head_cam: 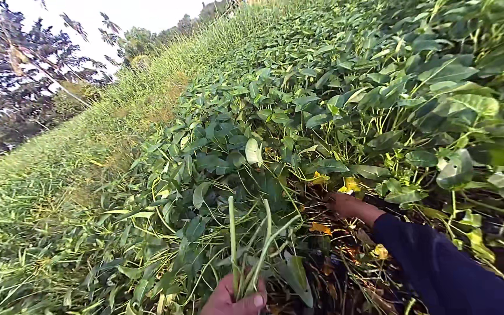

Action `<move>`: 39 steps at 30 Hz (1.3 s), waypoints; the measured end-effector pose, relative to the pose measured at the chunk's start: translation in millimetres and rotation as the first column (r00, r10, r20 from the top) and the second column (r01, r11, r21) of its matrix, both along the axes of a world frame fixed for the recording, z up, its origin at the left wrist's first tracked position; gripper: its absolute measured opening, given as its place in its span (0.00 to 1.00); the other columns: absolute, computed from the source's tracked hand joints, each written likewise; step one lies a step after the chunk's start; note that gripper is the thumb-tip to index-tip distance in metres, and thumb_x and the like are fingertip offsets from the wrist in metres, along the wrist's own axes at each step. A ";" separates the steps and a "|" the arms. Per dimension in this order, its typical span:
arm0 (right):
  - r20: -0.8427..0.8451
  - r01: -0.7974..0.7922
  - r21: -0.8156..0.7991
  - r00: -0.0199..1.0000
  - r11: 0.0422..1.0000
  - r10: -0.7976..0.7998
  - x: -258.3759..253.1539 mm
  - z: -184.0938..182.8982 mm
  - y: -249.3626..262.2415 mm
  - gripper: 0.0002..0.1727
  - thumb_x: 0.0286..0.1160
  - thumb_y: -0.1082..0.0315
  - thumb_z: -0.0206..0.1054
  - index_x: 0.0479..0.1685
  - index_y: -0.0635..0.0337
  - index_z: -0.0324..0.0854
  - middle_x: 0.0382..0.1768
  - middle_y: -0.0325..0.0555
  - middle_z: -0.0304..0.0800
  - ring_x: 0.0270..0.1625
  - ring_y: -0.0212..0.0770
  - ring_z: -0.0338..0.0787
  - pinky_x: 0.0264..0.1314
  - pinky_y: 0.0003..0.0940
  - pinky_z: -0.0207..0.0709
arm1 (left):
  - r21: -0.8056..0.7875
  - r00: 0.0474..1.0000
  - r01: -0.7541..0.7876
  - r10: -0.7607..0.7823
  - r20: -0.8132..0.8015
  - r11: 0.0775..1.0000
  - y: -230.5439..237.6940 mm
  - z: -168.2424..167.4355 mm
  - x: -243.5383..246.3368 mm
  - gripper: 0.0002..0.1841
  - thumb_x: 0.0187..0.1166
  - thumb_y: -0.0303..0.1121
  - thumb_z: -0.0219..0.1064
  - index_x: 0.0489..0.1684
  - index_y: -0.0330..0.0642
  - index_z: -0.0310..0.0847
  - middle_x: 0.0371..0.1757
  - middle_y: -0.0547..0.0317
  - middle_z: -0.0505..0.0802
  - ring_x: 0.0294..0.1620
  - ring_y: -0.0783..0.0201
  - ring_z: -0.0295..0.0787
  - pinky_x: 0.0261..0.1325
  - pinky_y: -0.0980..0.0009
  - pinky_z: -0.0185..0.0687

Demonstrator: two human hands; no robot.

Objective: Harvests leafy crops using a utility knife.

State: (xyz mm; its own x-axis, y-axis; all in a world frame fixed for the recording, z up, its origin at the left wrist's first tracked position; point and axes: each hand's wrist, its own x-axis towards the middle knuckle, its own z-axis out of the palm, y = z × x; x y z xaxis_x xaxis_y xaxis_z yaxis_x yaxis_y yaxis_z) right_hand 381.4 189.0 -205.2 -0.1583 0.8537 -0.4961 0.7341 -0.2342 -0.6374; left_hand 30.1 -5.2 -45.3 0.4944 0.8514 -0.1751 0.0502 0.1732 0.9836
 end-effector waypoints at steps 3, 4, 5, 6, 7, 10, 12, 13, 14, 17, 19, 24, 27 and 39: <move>-0.322 0.410 -0.217 0.827 0.886 -0.461 33.9 -7.2 -25.4 0.38 0.92 0.36 0.35 0.74 0.59 0.73 0.46 0.52 0.86 0.30 0.39 0.79 0.34 0.36 0.75 | 0.412 0.980 -0.093 0.157 -0.125 0.906 32.3 35.6 55.2 0.07 0.77 0.34 0.73 0.46 0.45 0.85 0.35 0.69 0.92 0.26 0.78 0.83 0.29 0.80 0.81; -0.384 0.462 -0.340 0.727 0.819 -0.569 45.6 -11.9 -38.7 0.45 0.86 0.27 0.32 0.73 0.57 0.73 0.40 0.49 0.85 0.26 0.38 0.77 0.29 0.34 0.73 | 0.535 0.951 -0.106 0.242 -0.191 0.838 44.6 43.7 76.7 0.07 0.76 0.34 0.74 0.44 0.45 0.87 0.34 0.69 0.92 0.26 0.77 0.84 0.29 0.79 0.81; -0.403 0.475 -0.427 0.662 0.769 -0.632 54.7 -21.0 -56.0 0.50 0.82 0.22 0.29 0.72 0.56 0.73 0.35 0.49 0.85 0.22 0.38 0.77 0.26 0.33 0.73 | 0.646 0.907 -0.076 0.321 -0.270 0.759 58.3 47.0 98.0 0.06 0.75 0.36 0.75 0.43 0.47 0.88 0.32 0.70 0.92 0.27 0.76 0.84 0.30 0.78 0.82; -0.402 0.481 -0.481 0.622 0.733 -0.672 60.0 -31.3 -76.3 0.51 0.82 0.23 0.26 0.72 0.57 0.73 0.33 0.49 0.85 0.21 0.39 0.78 0.24 0.33 0.74 | 0.732 0.853 0.017 0.372 -0.366 0.681 74.3 45.4 118.3 0.07 0.75 0.37 0.75 0.43 0.48 0.88 0.35 0.69 0.92 0.32 0.74 0.87 0.35 0.73 0.86; -0.390 0.475 -0.518 0.608 0.711 -0.691 61.9 -40.7 -97.7 0.49 0.85 0.26 0.24 0.73 0.58 0.72 0.34 0.51 0.85 0.21 0.39 0.78 0.23 0.33 0.73 | 0.763 0.788 0.130 0.401 -0.467 0.633 91.1 38.4 139.0 0.08 0.76 0.38 0.74 0.44 0.47 0.89 0.39 0.64 0.92 0.38 0.68 0.89 0.42 0.64 0.88; -0.369 0.433 -0.609 0.587 0.664 -0.721 63.1 -58.3 -146.3 0.43 0.91 0.34 0.23 0.76 0.56 0.71 0.40 0.50 0.86 0.16 0.32 0.72 0.17 0.26 0.66 | 0.588 0.504 0.371 0.376 -0.777 0.719 136.8 -18.4 199.1 0.14 0.82 0.40 0.70 0.59 0.44 0.89 0.59 0.46 0.91 0.57 0.45 0.91 0.59 0.42 0.85; -0.398 0.439 -0.618 0.540 0.652 -0.741 69.0 -51.6 -152.2 0.42 0.91 0.34 0.23 0.77 0.54 0.71 0.44 0.50 0.88 0.19 0.33 0.73 0.20 0.27 0.66 | 0.412 0.344 0.365 0.290 -0.893 0.835 167.1 -80.8 221.7 0.17 0.84 0.39 0.66 0.67 0.47 0.86 0.66 0.45 0.89 0.63 0.41 0.88 0.62 0.38 0.83; -0.419 0.449 -0.610 0.516 0.652 -0.747 73.0 -45.9 -150.1 0.42 0.91 0.33 0.23 0.77 0.52 0.71 0.43 0.49 0.88 0.20 0.34 0.75 0.21 0.28 0.67 | 0.339 0.285 0.348 0.246 -0.926 0.874 180.8 -108.9 226.1 0.18 0.84 0.38 0.65 0.69 0.47 0.84 0.67 0.44 0.89 0.65 0.41 0.88 0.63 0.38 0.82; -0.438 0.465 -0.599 0.492 0.652 -0.753 77.1 -38.9 -146.5 0.41 0.90 0.33 0.23 0.77 0.50 0.71 0.43 0.47 0.89 0.20 0.34 0.76 0.21 0.28 0.68 | 0.284 0.234 0.342 0.212 -0.949 0.896 193.1 -132.6 226.9 0.18 0.85 0.37 0.63 0.70 0.46 0.83 0.67 0.44 0.89 0.66 0.41 0.88 0.65 0.39 0.82; -0.460 0.493 -0.575 0.465 0.653 -0.756 88.6 -22.3 -134.5 0.34 0.94 0.38 0.29 0.76 0.47 0.71 0.44 0.43 0.87 0.21 0.32 0.75 0.21 0.26 0.66 | 0.161 0.133 0.327 0.123 -0.984 0.931 215.6 -174.3 219.9 0.20 0.88 0.37 0.57 0.75 0.42 0.79 0.68 0.39 0.88 0.71 0.41 0.85 0.72 0.41 0.78; -0.435 0.521 -0.545 0.494 0.656 -0.753 94.6 -24.1 -126.5 0.28 0.97 0.44 0.37 0.76 0.50 0.72 0.44 0.41 0.85 0.21 0.29 0.72 0.21 0.25 0.65 | 0.078 0.061 0.373 0.060 -0.996 0.924 221.2 -182.1 215.3 0.21 0.88 0.36 0.55 0.74 0.36 0.79 0.71 0.36 0.85 0.75 0.39 0.81 0.75 0.41 0.74; -0.384 0.641 -0.526 0.407 0.559 -0.828 86.5 -52.4 -101.5 0.26 0.96 0.46 0.45 0.63 0.59 0.75 0.34 0.42 0.83 0.18 0.30 0.72 0.20 0.25 0.67 | -0.037 -0.043 0.595 -0.014 -0.999 0.803 233.7 -164.8 200.4 0.24 0.85 0.38 0.63 0.80 0.45 0.74 0.75 0.38 0.83 0.75 0.36 0.80 0.73 0.34 0.74; -0.427 0.620 -0.569 0.339 0.540 -0.839 74.1 -61.5 -78.7 0.24 0.96 0.48 0.46 0.62 0.60 0.74 0.33 0.43 0.81 0.18 0.31 0.72 0.20 0.25 0.67 | -0.020 -0.033 0.626 0.001 -0.999 0.780 221.5 -140.0 197.8 0.20 0.86 0.39 0.62 0.72 0.41 0.81 0.71 0.37 0.86 0.72 0.36 0.83 0.71 0.34 0.75; -0.349 0.561 -0.159 0.738 0.812 -0.578 76.5 -19.3 -101.2 0.31 0.96 0.44 0.36 0.88 0.50 0.59 0.56 0.62 0.84 0.37 0.51 0.84 0.41 0.50 0.78 | 0.183 0.211 0.505 0.084 -0.974 0.843 211.0 -26.0 137.6 0.15 0.81 0.41 0.72 0.54 0.38 0.88 0.52 0.41 0.92 0.59 0.43 0.89 0.67 0.40 0.78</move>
State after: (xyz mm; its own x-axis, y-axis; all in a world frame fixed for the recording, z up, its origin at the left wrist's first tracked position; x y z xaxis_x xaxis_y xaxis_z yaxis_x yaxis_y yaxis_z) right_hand 457.9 87.9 -224.5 0.1765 0.8238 -0.5387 0.1710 -0.5646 -0.8075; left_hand 167.7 205.8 -71.3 0.3882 0.8526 -0.3498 0.9211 -0.3716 0.1164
